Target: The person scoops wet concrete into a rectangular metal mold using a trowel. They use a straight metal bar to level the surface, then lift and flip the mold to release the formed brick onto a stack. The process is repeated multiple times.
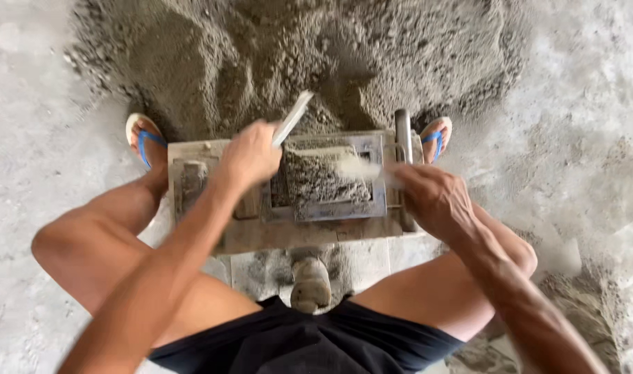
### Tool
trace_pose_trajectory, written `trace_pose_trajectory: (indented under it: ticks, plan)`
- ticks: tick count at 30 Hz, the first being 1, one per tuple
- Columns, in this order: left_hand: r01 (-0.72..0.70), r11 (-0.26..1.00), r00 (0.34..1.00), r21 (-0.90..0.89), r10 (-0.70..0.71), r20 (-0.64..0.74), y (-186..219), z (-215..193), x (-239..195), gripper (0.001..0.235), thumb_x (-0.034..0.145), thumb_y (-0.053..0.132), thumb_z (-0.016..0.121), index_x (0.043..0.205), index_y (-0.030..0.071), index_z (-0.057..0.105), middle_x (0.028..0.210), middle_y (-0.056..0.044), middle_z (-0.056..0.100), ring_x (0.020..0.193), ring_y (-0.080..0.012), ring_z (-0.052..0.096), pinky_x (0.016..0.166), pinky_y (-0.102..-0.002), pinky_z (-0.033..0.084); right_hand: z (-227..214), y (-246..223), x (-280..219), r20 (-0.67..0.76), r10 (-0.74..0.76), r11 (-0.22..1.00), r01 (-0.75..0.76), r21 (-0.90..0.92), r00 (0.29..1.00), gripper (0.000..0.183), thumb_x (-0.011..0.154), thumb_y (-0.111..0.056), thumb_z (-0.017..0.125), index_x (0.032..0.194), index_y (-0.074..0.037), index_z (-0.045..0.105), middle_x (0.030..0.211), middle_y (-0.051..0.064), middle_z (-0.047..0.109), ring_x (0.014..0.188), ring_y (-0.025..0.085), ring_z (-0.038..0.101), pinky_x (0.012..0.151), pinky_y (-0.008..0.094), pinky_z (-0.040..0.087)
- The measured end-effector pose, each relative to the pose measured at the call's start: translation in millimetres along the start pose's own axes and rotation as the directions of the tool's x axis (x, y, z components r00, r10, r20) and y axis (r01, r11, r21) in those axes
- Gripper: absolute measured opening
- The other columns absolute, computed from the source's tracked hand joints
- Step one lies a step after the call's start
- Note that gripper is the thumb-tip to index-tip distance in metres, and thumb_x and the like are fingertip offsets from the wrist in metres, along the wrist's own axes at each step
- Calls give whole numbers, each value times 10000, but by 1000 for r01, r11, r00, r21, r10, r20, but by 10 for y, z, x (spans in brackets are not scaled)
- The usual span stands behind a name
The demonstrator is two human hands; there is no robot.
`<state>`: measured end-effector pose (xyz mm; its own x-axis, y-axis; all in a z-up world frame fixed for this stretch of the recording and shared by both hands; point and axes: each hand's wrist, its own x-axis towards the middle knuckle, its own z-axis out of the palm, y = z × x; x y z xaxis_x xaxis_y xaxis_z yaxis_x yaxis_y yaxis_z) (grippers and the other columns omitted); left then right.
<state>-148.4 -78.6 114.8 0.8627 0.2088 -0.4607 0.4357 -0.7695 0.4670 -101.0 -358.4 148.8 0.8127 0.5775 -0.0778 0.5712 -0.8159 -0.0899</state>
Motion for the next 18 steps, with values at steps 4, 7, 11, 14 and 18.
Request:
trace_pose_trajectory:
  ticks: [4, 7, 11, 14, 18]
  plan:
    - [-354, 935, 902, 1, 341, 264, 208, -160, 299, 294, 867, 109, 476, 1134, 94, 597, 925, -151, 592, 790, -317, 622, 728, -420, 517, 156, -235, 2, 168, -414, 884, 352, 307, 895, 367, 901, -359, 346, 948, -144, 640, 739, 57, 670, 625, 256, 666, 601, 398, 568]
    - [-472, 875, 821, 107, 392, 415, 261, -24, 263, 402, 875, 107, 483, 1250, 223, 571, 973, -91, 578, 838, -265, 603, 757, -374, 516, 347, -286, 201, 227, -324, 935, 275, 223, 919, 240, 887, -246, 432, 947, -147, 642, 724, 20, 668, 574, 193, 639, 577, 303, 530]
    - [-555, 818, 810, 150, 490, 321, 278, -70, 141, 393, 865, 4, 492, 1215, 154, 587, 1000, -120, 574, 928, -284, 602, 778, -400, 546, 393, -296, 356, 310, -194, 980, 170, 104, 931, 188, 917, -238, 464, 962, -208, 644, 875, 25, 710, 623, 167, 670, 547, 267, 511]
    - [-549, 832, 835, 76, 549, 27, 151, -161, 103, 306, 889, -26, 424, 1169, -29, 546, 1069, -199, 551, 938, -400, 610, 688, -453, 570, 100, -219, 326, 307, -156, 969, 86, 232, 939, 257, 838, -308, 567, 1067, -277, 677, 989, -18, 708, 667, 204, 699, 529, 336, 519]
    - [-233, 969, 970, 86, 238, -49, -313, 308, 248, 343, 829, 99, 424, 1130, -61, 460, 968, -219, 524, 744, -426, 645, 599, -506, 556, 368, 185, 489, -143, -120, 993, 122, 4, 982, 187, 817, -290, 607, 947, -191, 698, 805, 132, 667, 582, 371, 630, 452, 463, 491]
